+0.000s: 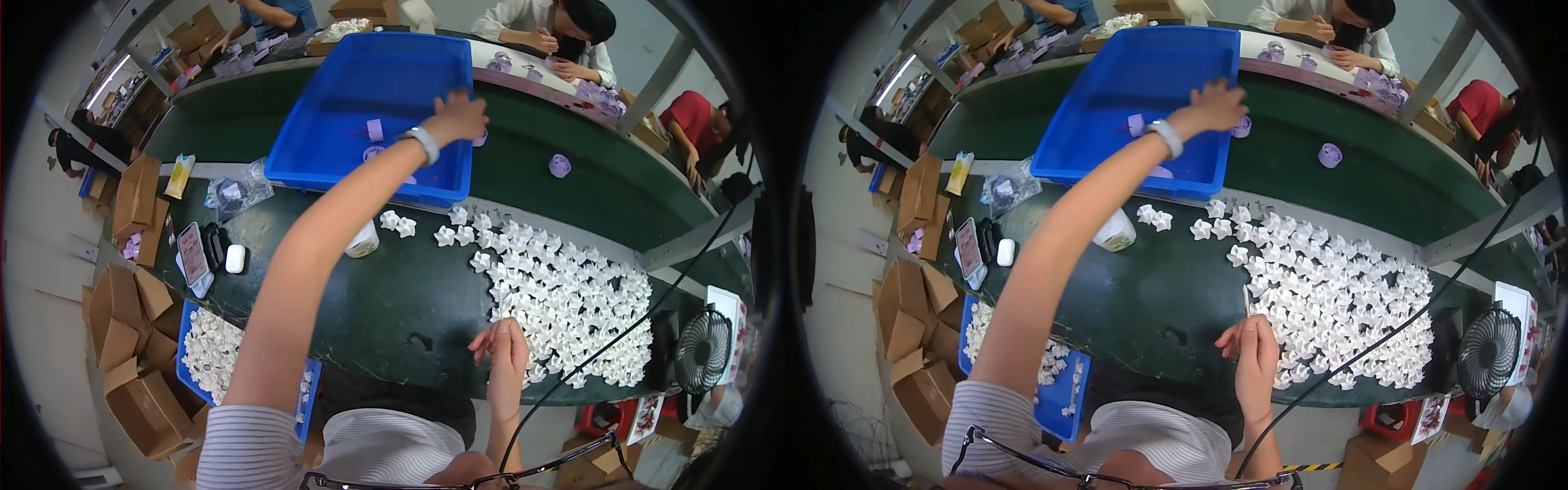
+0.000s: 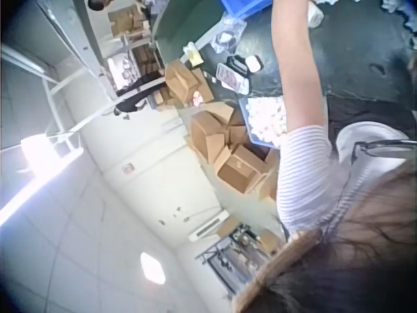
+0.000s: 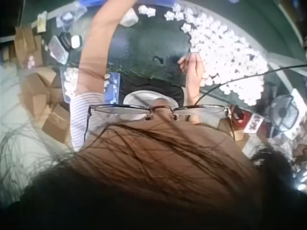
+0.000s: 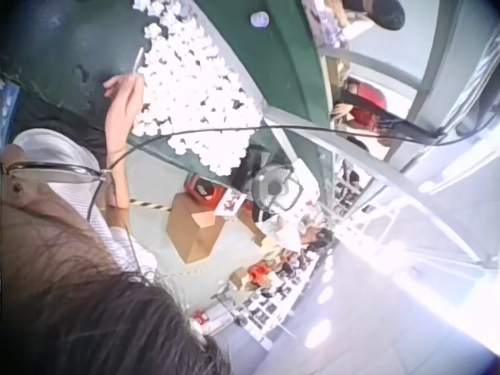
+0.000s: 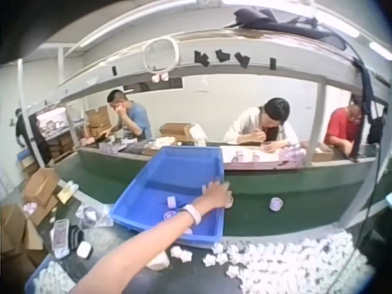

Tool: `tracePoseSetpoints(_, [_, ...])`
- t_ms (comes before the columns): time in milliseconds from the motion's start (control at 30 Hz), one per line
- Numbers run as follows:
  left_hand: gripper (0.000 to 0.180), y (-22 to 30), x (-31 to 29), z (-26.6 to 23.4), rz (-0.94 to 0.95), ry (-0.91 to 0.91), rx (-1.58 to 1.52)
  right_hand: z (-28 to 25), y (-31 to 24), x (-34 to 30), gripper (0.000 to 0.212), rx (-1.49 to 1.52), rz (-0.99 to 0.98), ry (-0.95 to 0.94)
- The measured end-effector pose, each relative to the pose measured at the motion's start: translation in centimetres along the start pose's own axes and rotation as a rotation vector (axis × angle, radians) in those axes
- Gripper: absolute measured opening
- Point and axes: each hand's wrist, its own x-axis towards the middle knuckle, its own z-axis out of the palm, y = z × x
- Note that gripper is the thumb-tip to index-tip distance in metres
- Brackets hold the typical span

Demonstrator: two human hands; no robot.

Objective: Applying adhesive to small electronic components and attaching decorative or protective plastic parts at an assembly line.

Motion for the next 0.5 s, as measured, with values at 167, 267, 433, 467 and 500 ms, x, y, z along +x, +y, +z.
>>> tracePoseSetpoints(167, [0.052, -6.6, -3.3, -6.6, -0.165, -0.458, 0.317, 1.7, -0.8, 1.3, 0.016, -0.243, -0.025, -0.054])
tracePoseSetpoints(267, [0.055, -6.8, -7.1, -7.4, -0.343, -0.57, 0.235, 4.0, -0.9, 2.4, 0.011, -0.313, -0.109, -0.041])
tracePoseSetpoints(433, [0.053, -10.6, -9.4, -5.9, -0.332, -0.492, -0.049, 8.8, -1.4, 4.6, 0.006, -0.544, -0.217, -0.141])
tracePoseSetpoints(467, [0.047, -11.7, -9.1, -5.2, -0.299, -0.486, -0.029, 9.8, -1.0, 5.4, 0.006, -0.605, -0.424, -0.119])
tracePoseSetpoints(500, [0.047, -11.8, -8.9, -4.9, -0.302, -0.482, -0.034, 10.5, -0.7, 6.1, 0.007, -0.663, -0.629, -0.089])
